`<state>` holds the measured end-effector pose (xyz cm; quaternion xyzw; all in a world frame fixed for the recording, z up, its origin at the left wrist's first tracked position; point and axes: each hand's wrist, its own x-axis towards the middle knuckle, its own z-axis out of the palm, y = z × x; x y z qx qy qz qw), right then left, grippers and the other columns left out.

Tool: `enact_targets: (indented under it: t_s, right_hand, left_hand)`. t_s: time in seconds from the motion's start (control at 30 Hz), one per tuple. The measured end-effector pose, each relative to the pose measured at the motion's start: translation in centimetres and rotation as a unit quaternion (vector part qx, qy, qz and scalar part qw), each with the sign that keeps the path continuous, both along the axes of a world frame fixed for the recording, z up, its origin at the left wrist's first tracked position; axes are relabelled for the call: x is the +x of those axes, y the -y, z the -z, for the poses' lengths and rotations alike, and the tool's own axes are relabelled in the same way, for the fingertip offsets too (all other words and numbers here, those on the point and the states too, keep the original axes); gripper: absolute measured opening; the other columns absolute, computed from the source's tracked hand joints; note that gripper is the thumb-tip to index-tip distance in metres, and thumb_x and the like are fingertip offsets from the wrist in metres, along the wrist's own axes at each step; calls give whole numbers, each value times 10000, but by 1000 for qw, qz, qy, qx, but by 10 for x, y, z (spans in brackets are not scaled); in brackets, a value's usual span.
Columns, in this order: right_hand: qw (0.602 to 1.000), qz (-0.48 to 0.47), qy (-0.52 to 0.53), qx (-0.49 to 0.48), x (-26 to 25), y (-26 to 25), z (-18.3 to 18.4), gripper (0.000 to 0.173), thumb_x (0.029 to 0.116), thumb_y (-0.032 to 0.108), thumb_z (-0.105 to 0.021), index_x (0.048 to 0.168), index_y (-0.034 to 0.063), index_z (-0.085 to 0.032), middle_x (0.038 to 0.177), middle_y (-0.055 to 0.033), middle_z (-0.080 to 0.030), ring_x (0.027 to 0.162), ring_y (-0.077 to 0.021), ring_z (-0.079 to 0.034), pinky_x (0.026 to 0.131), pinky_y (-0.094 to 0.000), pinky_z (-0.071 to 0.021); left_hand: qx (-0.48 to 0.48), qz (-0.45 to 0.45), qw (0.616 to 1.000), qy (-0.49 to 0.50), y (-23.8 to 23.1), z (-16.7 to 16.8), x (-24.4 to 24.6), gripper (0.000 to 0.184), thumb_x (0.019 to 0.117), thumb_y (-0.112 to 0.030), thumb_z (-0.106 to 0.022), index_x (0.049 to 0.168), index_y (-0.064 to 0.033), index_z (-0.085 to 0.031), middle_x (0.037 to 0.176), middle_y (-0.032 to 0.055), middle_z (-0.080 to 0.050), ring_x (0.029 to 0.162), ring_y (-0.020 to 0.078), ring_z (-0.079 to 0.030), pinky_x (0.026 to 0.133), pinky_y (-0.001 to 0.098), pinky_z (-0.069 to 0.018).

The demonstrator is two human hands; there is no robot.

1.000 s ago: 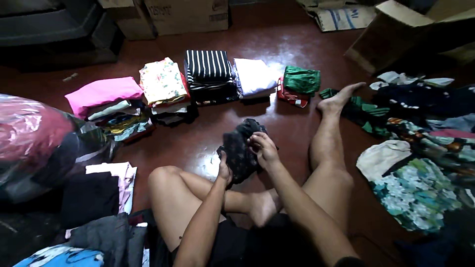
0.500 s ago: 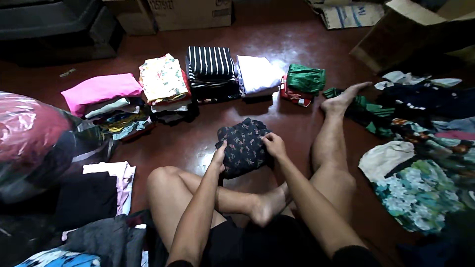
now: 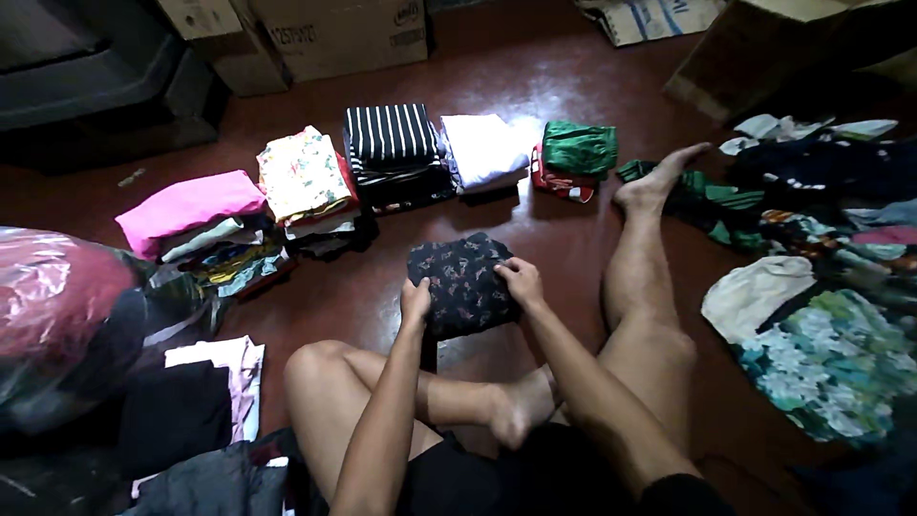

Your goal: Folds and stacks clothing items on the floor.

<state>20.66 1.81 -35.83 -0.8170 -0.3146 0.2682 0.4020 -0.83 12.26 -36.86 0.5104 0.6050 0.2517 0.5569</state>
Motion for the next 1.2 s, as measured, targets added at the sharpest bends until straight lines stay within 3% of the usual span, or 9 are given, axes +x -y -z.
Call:
enact_targets:
  t_s: [0.1,0.17,0.23,0.37,0.53,0.7,0.87,1.03,1.2]
  right_hand:
    - [992,73,99,-21,-9,5,19,326,936,347,-690,1184,137,-716,1326,-156,-622,1241,-390,-565,989,-639,-458]
    - [988,69,99,-93,-16,6,26,726,899,529,-687,1500,169,-494,1591,-190,-394,1431,-464,-387,1062,-707,-377]
    - [984,55,68,-158,-23,7,33,1012,852,672,-680,1618,137,-294,1639,-219,-306,1472,-468,-330,1092,-712,-343]
    - [989,49,9,-142,-30,4,48,986,851,556,-745,1597,85,-305,1459,-217,-545,1336,-395,-535,1079,-614,-441]
    - [979,102,-165,-70,-11,28,66,734,759,376,-899,1347,55,-600,1180,-184,-695,1090,-323,-675,951,-558,-546]
    - [981,26,-184,-63,-15,43,61,534,811,310,-866,1251,80,-670,1153,-147,-712,1066,-273,-689,950,-523,-559]
    - [997,16,-29,-77,9,12,26,725,873,470,-775,1415,41,-555,1342,-236,-606,1262,-393,-569,1075,-579,-448]
    - [975,-35,218,0,44,-67,-18,773,837,444,-797,1477,117,-511,1502,-230,-472,1358,-463,-463,1027,-678,-441]
    - [906,-148,395,32,57,-167,-27,740,769,382,-841,1448,271,-567,1626,-197,-345,1529,-462,-226,1153,-765,-190]
  left_hand:
    - [93,-16,985,-148,7,4,-8,510,1019,-262,-585,1477,-60,-484,1417,231,-558,1304,377,-553,1085,573,-455]
    - [100,-42,971,-214,15,-1,-9,752,967,-449,-633,1575,-95,-370,1565,264,-389,1396,456,-434,1081,654,-401]
    - [34,-25,975,-219,27,3,-9,1053,895,-659,-654,1637,-70,-195,1630,310,-239,1463,501,-325,1115,681,-359]
    - [-58,-35,988,-139,29,35,-7,1174,779,-634,-808,1587,-2,-237,1495,306,-454,1356,414,-510,1095,570,-463]
    - [-201,-41,977,60,21,25,-35,526,928,-386,-746,1233,32,-648,1102,209,-723,986,307,-725,870,506,-605]
    - [-138,23,990,-23,36,26,-43,478,1068,-334,-539,1441,-38,-497,1328,220,-624,1201,327,-633,1003,538,-529]
    - [-74,0,994,-75,12,24,-36,480,1066,-328,-536,1405,10,-505,1286,259,-620,1175,356,-625,986,541,-515]
    - [-88,93,991,-47,-16,29,-41,812,901,-531,-734,1481,-49,-432,1267,225,-656,1118,306,-686,962,509,-574]
    - [-90,99,990,-52,-2,35,-36,737,914,-436,-754,1463,-51,-448,1254,217,-660,1116,300,-683,974,510,-562]
